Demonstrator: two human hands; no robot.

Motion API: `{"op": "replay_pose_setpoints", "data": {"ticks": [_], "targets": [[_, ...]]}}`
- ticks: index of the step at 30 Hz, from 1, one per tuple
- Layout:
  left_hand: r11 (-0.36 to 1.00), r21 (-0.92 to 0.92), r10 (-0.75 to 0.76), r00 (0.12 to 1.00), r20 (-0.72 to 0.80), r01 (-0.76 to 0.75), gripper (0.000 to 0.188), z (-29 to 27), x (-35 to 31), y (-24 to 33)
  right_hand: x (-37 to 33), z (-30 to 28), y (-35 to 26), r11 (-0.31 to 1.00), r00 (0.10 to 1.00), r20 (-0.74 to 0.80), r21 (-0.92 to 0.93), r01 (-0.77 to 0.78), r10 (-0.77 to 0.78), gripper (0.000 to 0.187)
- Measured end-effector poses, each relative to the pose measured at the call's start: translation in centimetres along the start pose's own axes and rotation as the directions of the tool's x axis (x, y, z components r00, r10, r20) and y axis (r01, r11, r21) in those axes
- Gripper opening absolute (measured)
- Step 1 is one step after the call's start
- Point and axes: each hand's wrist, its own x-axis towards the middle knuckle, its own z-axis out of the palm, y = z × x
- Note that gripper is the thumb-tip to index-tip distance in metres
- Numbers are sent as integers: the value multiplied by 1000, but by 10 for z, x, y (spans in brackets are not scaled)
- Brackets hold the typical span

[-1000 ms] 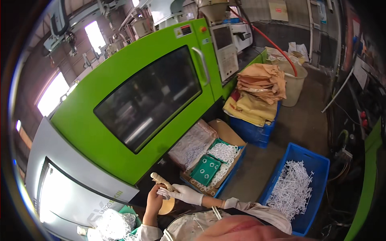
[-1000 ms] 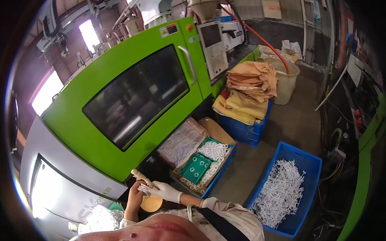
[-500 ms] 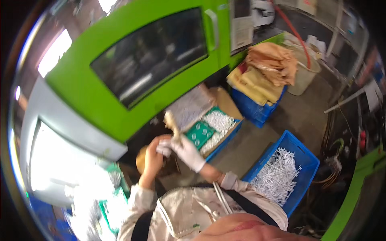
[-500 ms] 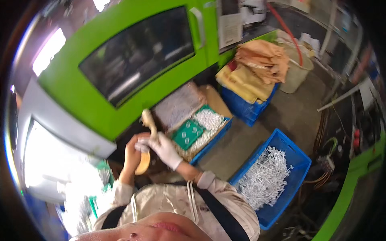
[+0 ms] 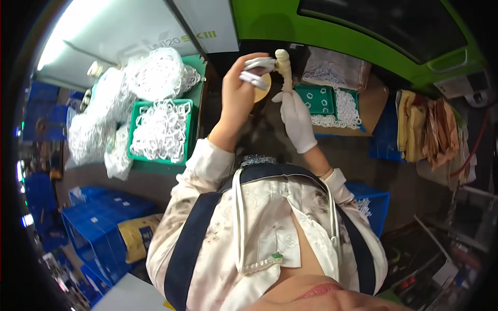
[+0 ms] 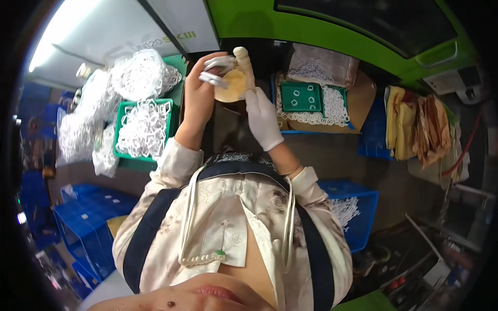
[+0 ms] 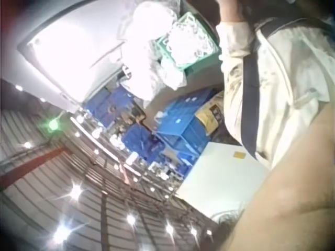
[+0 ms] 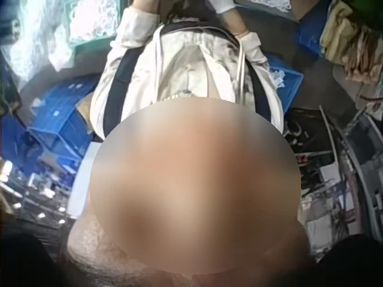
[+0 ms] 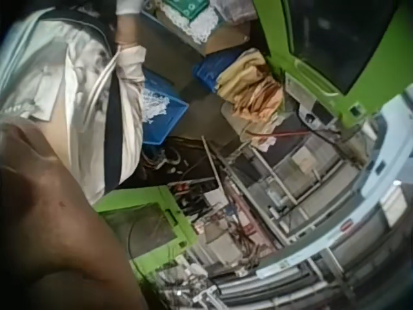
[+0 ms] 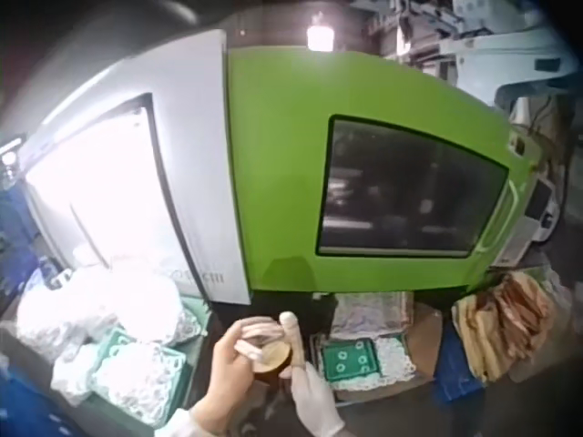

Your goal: Sorting white plastic rings from a bin and placing them onto a wooden spindle.

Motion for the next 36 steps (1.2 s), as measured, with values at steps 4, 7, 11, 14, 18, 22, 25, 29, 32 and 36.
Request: {"op": "replay_pose_setpoints", "data": {"ticks": [4,7,11,14,18,22,25,29,32,36], "targets": [[949,-211,-225,972,74,235,36,-35,4,-48,12,-8,30,964,984,-64,220,-151,169,26],[962,79,-269,864,425,261,31,-18,-8,-85,12,-30,41,899,968,-199,435,-50,150,25],[901,171,-385,552,740,400,52,41,-26,-90,-5,-82,53,948,938,-329,317,1,109,29],[910,207,-364,450,815,360,28,91,-40,-95,-26,-113,54,960,929,-368,273,64,43,25],[899,277,-392,342,854,339,18,170,-53,-143,-49,-175,81,922,916,-396,375,99,63,29],[853,311,-454,300,839,420,18,252,-67,-111,-66,-245,79,945,907,-420,305,120,20,28],[887,312,-420,314,852,340,19,301,-64,-106,-69,-285,83,986,839,-535,68,154,-94,24],[939,152,-296,498,815,309,23,326,-51,-130,-68,-322,63,950,708,-634,-217,223,-310,22],[864,134,-440,598,670,485,27,329,-35,-120,-63,-323,51,972,808,-572,72,224,-144,21],[728,-68,-510,606,610,682,21,310,-28,-126,-50,-293,27,973,934,-327,127,192,-142,40]]}}
